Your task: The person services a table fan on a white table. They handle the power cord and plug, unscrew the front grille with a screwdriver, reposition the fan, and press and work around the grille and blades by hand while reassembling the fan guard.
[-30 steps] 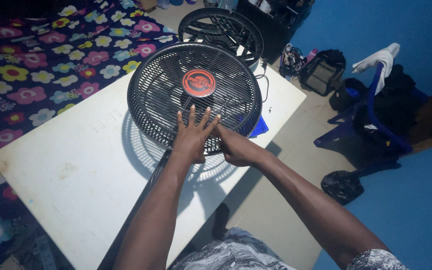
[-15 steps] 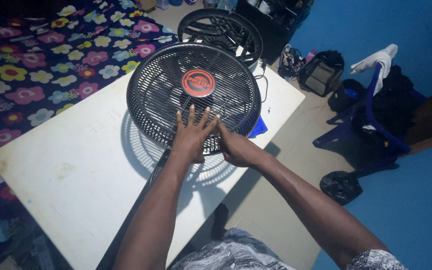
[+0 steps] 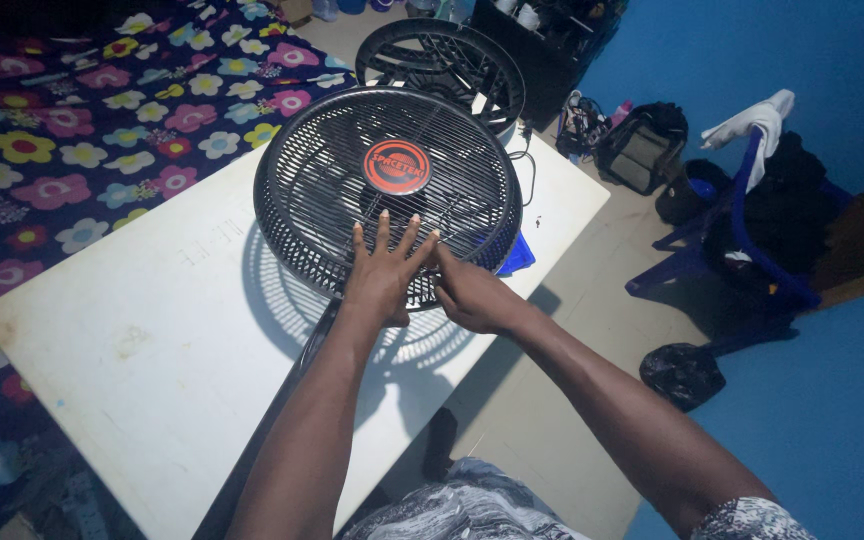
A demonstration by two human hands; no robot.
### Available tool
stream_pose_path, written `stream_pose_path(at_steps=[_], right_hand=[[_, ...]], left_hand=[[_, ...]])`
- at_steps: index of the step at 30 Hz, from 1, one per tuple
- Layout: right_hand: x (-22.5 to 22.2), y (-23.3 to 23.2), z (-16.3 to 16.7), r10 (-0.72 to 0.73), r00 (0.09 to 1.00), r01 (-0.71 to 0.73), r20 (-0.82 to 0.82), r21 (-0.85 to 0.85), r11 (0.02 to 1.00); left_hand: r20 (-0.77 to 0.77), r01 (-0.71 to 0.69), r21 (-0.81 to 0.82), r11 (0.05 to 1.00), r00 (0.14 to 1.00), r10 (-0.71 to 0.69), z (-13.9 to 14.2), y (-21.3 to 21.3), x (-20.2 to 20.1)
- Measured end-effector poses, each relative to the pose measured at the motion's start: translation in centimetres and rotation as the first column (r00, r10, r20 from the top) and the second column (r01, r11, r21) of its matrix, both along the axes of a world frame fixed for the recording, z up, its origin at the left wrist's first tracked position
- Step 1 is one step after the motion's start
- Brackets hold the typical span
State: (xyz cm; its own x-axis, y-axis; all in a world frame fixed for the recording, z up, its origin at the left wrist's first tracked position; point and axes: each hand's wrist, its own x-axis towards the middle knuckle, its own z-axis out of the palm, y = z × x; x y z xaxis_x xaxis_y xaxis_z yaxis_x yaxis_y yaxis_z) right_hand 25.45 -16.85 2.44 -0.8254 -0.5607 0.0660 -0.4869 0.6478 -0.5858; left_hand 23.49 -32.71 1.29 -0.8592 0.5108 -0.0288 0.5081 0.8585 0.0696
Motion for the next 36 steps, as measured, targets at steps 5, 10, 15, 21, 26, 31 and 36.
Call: stream_pose_path(at_steps=[5, 10, 15, 21, 26, 31, 36], right_hand=[[0.0, -0.6, 0.5, -0.042, 0.998, 0.040, 0.036, 0.065, 0.997], [0.2, -0.7, 1.3, -0.063, 0.989, 0.048, 0.133, 0.116, 0.992], [0.2, -0.6, 1.6, 0.088, 0.994, -0.087, 0.062, -0.017, 0.996], [0.2, -0.6, 1.5, 0.048, 0.997, -0.048, 0.067, -0.013, 0.999], [0.5, -0.7, 1.4, -0.104, 0.989, 0.097, 0.101, 0.068, 0.993], [0.7, -0.5, 1.6, -0.110, 0.981, 0.090, 0.157, 0.132, 0.987], [0.7, -0.2, 1.9, -0.051, 0.981, 0.036, 0.187, 0.087, 0.996]], left_hand=[[-0.013, -0.002, 0.019, 1.000, 1.000, 0.002, 0.3, -0.4, 0.3], [-0.013, -0.007, 0.005, 1.000, 1.000, 0.007, 0.3, -0.1, 0.3], [0.031, -0.012, -0.021, 1.000, 0.999, 0.012, 0.4, -0.1, 0.3], [0.015, -0.005, -0.004, 1.000, 1.000, 0.005, 0.2, 0.0, -0.1], [-0.027, -0.005, 0.009, 1.000, 1.000, 0.005, 0.0, -0.2, -0.2], [-0.019, 0.000, 0.009, 1.000, 1.000, 0.000, 0.3, -0.1, 0.0], [0.010, -0.005, -0.005, 1.000, 1.000, 0.005, 0.5, -0.1, 0.2]])
